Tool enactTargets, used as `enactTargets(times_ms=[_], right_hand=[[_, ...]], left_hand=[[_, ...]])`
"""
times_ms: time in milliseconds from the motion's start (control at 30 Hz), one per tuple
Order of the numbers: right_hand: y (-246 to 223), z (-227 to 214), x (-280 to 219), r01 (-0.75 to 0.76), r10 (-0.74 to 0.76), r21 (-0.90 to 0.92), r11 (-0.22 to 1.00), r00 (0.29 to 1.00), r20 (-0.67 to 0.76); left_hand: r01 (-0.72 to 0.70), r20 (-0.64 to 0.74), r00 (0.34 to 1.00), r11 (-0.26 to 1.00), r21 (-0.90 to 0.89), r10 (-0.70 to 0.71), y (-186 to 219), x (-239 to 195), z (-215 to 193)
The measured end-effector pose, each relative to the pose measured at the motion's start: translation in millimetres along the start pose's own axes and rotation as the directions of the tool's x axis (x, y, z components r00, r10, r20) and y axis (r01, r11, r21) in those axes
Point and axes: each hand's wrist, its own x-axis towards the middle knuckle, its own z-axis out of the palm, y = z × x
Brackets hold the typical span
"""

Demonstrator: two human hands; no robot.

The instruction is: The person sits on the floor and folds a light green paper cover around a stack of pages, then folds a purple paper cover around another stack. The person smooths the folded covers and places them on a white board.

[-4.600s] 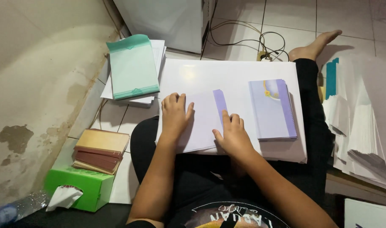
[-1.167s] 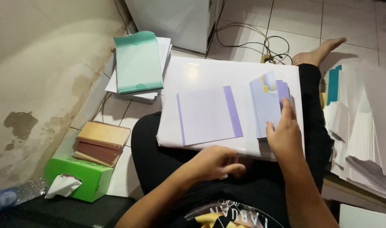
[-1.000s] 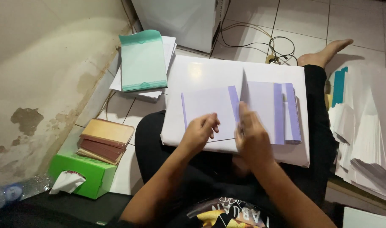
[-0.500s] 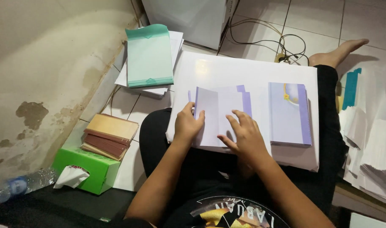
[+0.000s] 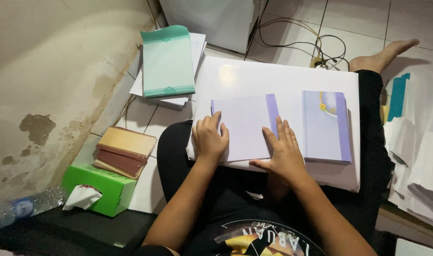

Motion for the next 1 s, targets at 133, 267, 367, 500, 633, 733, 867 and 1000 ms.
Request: enactTargets(times_ms=[133,267,367,500,633,733,867,1000], right_hand=[[-2,-2,-1,-0.036,0.037,0.058,0.998,0.999,-0.013],[6,6,-1,-0.031,0.034,0.066,0.997,0.998,-0.043],[8,9,-1,-0.029,0.034,0.079,0.996,0.998,-0.056],[8,9,-1,-0.027,0.033,0.094,0.995,0.998,-0.057],[6,6,-2,-0.027,0.033,0.105,0.994,0.998,-0.061],[4,3,-1,-0.041,0.045,0.118,0.992,0.998,-0.032],[4,4,-1,-0.058,0.059,0.113,0.992,0.998,-0.005],[-3,-2,0,-0.094,0.090,0.087,0.992,0.995,0.048]], left_hand=[[-0.002,-0.027,1.000,1.000,0.000,0.002,-2,0,3],[0.013,-0.003,1.000,1.000,0.015,-0.013,1,-1,0],[0.000,0.008,1.000,0.999,0.034,-0.001,0,-1,0],[-0.021,0.026,0.999,0.998,0.056,0.019,-1,-2,0],[-0.018,0.030,0.999,0.999,0.045,0.017,0,-2,-1],[-0.019,0.026,1.000,0.999,0.035,0.018,2,-2,-2],[-0.026,0.033,0.999,0.999,0.038,0.025,3,-3,-3],[-0.054,0.073,0.996,0.995,0.085,0.047,7,-4,-5]])
